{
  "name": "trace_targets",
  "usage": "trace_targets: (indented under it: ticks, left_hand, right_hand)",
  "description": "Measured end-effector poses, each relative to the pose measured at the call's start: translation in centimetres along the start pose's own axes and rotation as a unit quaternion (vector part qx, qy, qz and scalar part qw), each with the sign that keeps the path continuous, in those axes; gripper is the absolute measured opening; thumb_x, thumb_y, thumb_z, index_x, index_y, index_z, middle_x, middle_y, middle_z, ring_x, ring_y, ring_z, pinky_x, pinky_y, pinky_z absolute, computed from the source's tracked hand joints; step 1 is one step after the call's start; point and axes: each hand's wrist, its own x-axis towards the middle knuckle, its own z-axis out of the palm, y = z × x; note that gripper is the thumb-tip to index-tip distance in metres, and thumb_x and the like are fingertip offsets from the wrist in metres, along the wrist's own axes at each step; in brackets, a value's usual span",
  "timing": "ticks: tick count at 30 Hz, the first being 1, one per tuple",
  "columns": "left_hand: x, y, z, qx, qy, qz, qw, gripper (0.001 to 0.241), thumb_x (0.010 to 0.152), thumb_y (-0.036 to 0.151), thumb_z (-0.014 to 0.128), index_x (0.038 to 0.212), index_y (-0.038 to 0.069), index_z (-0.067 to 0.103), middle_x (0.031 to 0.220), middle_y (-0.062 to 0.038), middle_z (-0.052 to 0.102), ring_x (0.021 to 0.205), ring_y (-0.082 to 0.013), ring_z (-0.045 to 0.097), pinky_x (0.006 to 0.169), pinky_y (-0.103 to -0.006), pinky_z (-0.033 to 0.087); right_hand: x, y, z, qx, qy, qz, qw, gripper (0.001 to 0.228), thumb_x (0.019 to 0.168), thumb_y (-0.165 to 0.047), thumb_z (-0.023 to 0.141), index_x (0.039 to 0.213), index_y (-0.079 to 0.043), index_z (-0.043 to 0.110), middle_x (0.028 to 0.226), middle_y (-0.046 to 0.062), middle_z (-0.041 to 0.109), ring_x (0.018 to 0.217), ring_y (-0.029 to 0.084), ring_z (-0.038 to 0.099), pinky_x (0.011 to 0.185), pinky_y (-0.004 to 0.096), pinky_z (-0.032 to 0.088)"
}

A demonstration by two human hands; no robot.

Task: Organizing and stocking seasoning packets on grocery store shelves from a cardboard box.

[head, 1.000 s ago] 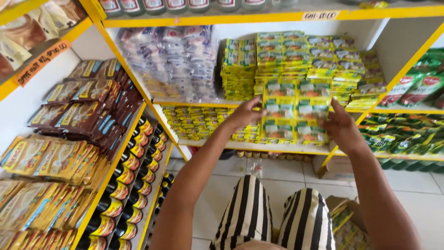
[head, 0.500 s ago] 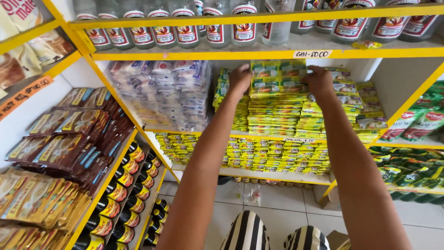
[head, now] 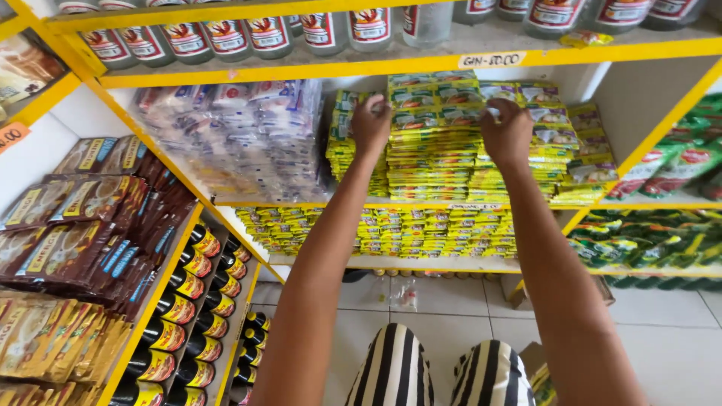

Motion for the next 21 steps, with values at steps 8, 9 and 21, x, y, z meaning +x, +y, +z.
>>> trace_targets:
  ticks: [8, 9, 21]
  left_hand:
    - [-14.3, 14.4, -4.8, 0.008, 0.024, 0.238, 0.971, 0.013, 0.098, 0.008, 0.068, 0.111, 0.008, 0.066, 0.108, -0.012, 0.068, 0.103, -0.0306, 0.065, 0.092, -0.0394, 0.051]
    - [-16.8, 13.8, -4.1, 0.001, 0.004, 0.233, 0.973, 0.013, 0.098, 0.008, 0.068, 0.111, 0.008, 0.066, 0.108, -0.012, 0.068, 0.103, -0.0306, 0.065, 0.092, -0.0394, 0.051]
    - [-50.0, 11.1, 7.0, -0.213, -0.556, -0.269, 0.758, 0.031, 0.103, 0.027, 0.064, 0.121, 0.001, 0.067, 0.105, -0.005, 0.073, 0.094, -0.0099, 0.067, 0.084, -0.0269, 0.055]
  right_hand:
    - [-16.1, -6.7, -9.4, 0.043, 0.005, 0.029, 0.999, 0.011, 0.093, -0.005, 0.074, 0.104, -0.003, 0.075, 0.115, 0.012, 0.071, 0.101, 0.027, 0.068, 0.078, 0.038, 0.053]
    - [-18.9, -5.6, -10.1, 0.032, 0.008, 0.047, 0.998, 0.011, 0.093, -0.005, 0.074, 0.104, -0.003, 0.075, 0.115, 0.012, 0.071, 0.101, 0.027, 0.068, 0.078, 0.038, 0.053]
    - [-48.6, 0.2, -18.0, 0.294, 0.128, 0.554, 0.768, 0.016, 0.097, -0.01, 0.069, 0.11, -0.002, 0.072, 0.084, 0.003, 0.072, 0.067, 0.008, 0.061, 0.061, 0.022, 0.05]
